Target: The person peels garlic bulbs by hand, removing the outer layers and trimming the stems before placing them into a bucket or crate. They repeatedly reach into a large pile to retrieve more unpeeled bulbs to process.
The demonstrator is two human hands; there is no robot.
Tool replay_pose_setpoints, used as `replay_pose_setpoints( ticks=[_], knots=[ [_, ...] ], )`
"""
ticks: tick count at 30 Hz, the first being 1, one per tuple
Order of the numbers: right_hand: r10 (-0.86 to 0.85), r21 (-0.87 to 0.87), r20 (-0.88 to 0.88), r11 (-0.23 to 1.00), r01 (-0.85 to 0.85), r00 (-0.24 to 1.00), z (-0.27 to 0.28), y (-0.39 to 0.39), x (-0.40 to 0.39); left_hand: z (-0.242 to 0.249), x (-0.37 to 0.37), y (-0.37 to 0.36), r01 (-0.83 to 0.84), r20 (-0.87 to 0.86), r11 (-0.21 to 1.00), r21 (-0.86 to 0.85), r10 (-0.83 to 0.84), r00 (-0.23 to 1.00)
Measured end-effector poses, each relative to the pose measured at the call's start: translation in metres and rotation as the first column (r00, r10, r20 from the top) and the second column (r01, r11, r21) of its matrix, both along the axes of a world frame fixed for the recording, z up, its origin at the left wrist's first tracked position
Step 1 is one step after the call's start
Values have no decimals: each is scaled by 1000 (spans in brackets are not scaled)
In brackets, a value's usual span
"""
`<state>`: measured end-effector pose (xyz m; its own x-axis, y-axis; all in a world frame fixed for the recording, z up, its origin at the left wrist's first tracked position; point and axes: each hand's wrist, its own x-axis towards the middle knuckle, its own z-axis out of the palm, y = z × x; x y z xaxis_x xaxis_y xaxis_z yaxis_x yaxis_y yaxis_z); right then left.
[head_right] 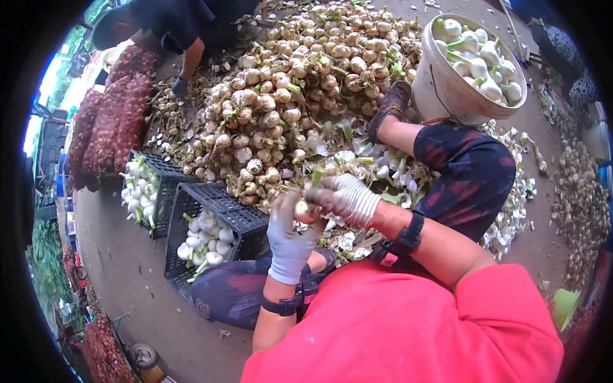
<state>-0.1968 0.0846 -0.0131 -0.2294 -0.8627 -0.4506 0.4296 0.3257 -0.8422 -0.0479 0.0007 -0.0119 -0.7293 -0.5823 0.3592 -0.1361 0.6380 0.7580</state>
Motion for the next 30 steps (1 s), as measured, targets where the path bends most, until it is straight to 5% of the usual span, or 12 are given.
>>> replay_pose_setpoints(
  ticks=[9,11,13,14,17,19,21,22,25,27,29,30],
  knots=[
    [138,-83,-214,984,-159,967,31,34,42,46,47,27,108,157,905,-412,-46,987],
    [108,-45,42,993,-106,993,51,38,45,54,48,26,87,81,942,-323,-64,995],
    [251,-51,-428,952,-301,868,56,41,42,55,56,28,86,47,960,-265,-76,996],
    [171,-144,-461,954,-264,871,54,39,45,55,62,32,69,0,948,312,-73,997],
    [311,-332,-197,871,-362,930,43,44,32,48,64,30,504,-485,-177,845,142,863],
    [274,-265,-219,907,-328,936,38,46,31,42,60,26,319,-280,-223,921,188,941],
    [241,-181,-232,941,-286,942,37,49,35,26,58,22,-286,115,733,617,276,954],
    [233,-74,-298,961,-266,926,37,47,37,41,55,23,-428,147,888,167,407,902],
    [412,118,-664,882,-456,624,40,38,36,29,50,34,-110,75,994,22,109,991],
    [421,14,-181,905,-426,889,25,39,38,21,40,37,-124,185,923,365,59,981],
    [244,25,42,969,-245,969,36,36,35,23,32,33,-115,57,404,907,152,987],
    [250,100,67,962,-256,966,29,36,28,2,39,30,-94,20,544,834,140,990]
  ],
)
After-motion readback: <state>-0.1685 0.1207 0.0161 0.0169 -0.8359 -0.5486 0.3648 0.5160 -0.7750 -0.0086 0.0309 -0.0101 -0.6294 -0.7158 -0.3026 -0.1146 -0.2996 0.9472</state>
